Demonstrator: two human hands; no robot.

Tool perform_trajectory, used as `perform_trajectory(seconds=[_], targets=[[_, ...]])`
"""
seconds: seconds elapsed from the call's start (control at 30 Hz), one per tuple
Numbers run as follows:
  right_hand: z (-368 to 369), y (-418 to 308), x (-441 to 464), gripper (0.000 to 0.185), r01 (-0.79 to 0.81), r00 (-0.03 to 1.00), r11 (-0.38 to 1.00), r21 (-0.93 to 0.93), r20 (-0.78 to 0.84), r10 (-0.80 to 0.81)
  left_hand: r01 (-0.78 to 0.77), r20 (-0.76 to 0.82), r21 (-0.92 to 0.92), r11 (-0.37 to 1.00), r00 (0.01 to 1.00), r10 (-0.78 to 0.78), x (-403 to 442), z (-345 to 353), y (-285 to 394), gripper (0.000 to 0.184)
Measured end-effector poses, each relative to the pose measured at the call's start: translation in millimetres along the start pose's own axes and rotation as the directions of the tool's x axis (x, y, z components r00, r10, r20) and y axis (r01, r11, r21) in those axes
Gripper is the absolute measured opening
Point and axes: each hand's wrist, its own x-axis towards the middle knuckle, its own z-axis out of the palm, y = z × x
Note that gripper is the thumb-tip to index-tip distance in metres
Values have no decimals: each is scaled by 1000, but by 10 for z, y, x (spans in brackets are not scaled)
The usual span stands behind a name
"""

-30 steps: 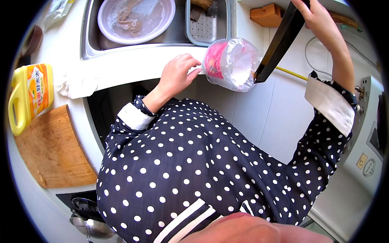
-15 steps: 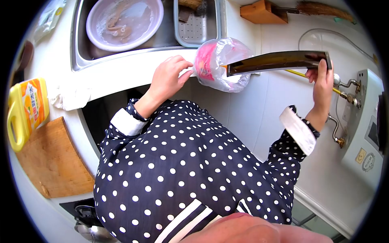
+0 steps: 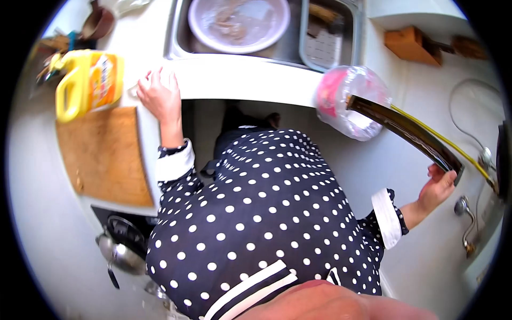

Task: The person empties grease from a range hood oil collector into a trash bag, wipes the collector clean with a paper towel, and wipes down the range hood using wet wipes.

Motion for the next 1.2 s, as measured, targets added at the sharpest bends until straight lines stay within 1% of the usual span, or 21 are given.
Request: perform_trajectory(seconds=[0.07, 0.2, 0.27, 0.3, 0.33, 0.37, 0.4, 0.47, 0.5, 0.53, 0.6, 0.63, 0.67, 0.7, 0.77, 0.8, 0.87, 1.0, 1.07, 1.1, 1.2], targets=[[32, -1, 6, 51, 7, 1000, 999, 38, 12, -7, 112, -35, 77, 991, 993, -109, 6, 54, -174, 34], [77, 10, -45, 42, 48, 998, 998, 47, -32, -47, 133, 226, 20, 991, 965, -134, -127, 623, -792, 46], [77, -29, -78, 35, 40, 996, 999, 7, -86, -39, 113, 18, 69, 991, 993, -115, -162, 1028, -1160, 58], [73, -20, -100, 32, 6, 993, 1000, 2, -118, -6, 3, -145, 182, 983, 989, 24, -177, 899, -1054, 66], [74, -25, -126, 30, 12, 995, 998, 56, -102, -6, 69, -237, 167, 984, 971, -28, -167, 914, -1051, 67], [105, -55, -123, 30, 60, 996, 990, 127, -79, -50, 262, -68, -45, 964, 962, -264, -123, 793, -956, 62], [91, 41, -144, 32, 63, 995, 979, 196, -94, -45, 236, 97, 24, 972, 967, -237, -70, 802, -1122, 50], [79, 115, -177, 37, 75, 993, 969, 236, -107, -51, 234, 150, 38, 971, 960, -237, 17, 732, -1228, 38], [61, 167, -197, 38, 87, 993, 967, 239, -102, -64, 448, 305, -388, 805, 887, -346, 54, 919, -1466, 35], [71, 197, -205, 38, 97, 993, 964, 247, -95, -76, 607, 493, -671, 426, 794, -354, 153, 1124, -1632, 33], [92, 208, -230, 41, 105, 992, 956, 274, -98, -80, 606, 579, -726, 325, 794, -186, 236, 176, -282, 34], [108, 207, -240, 43, 107, 992, 951, 289, -91, -84, 647, 634, -750, 138, 762, -131, 211, 37, 50, 33], [136, 203, -246, 45, 127, 990, 948, 291, -91, -105, 546, 559, -824, 152, 827, 63, 86, -156, 468, 28], [173, 198, -252, 47, 151, 987, 944, 295, -91, -130, 530, 520, -848, -11, 836, 176, -57, -355, 920, 26], [215, 204, -283, 55, 172, 985, 926, 336, -70, -158, 635, 480, -758, -147, 696, 534, -283, -699, 1646, 26], [233, 198, -293, 56, 191, 982, 927, 324, -66, -179, 675, 502, -720, -163, 668, 549, -412, -914, 2028, 27], [270, 181, -316, 58, 226, 974, 927, 300, -58, -219, 486, 219, -860, -158, 629, 746, -518, -988, 2535, 26], [301, 200, -398, 60, 163, 985, 898, 408, -18, -171, 263, -56, -907, -328, 698, 714, -635, -1092, 3323, 26], [289, 299, -466, 66, 166, 986, 946, 279, -51, -158, 245, -138, -897, -369, 638, 758, -717, -1158, 3496, 31], [279, 342, -479, 67, 186, 982, 956, 227, -60, -177, 114, -224, -932, -343, 566, 794, -754, -1161, 3535, 29], [272, 312, -516, 67, 155, 988, 976, 152, -29, -152, 99, -202, -947, -304, 555, 807, -824, -1175, 3609, 32]])
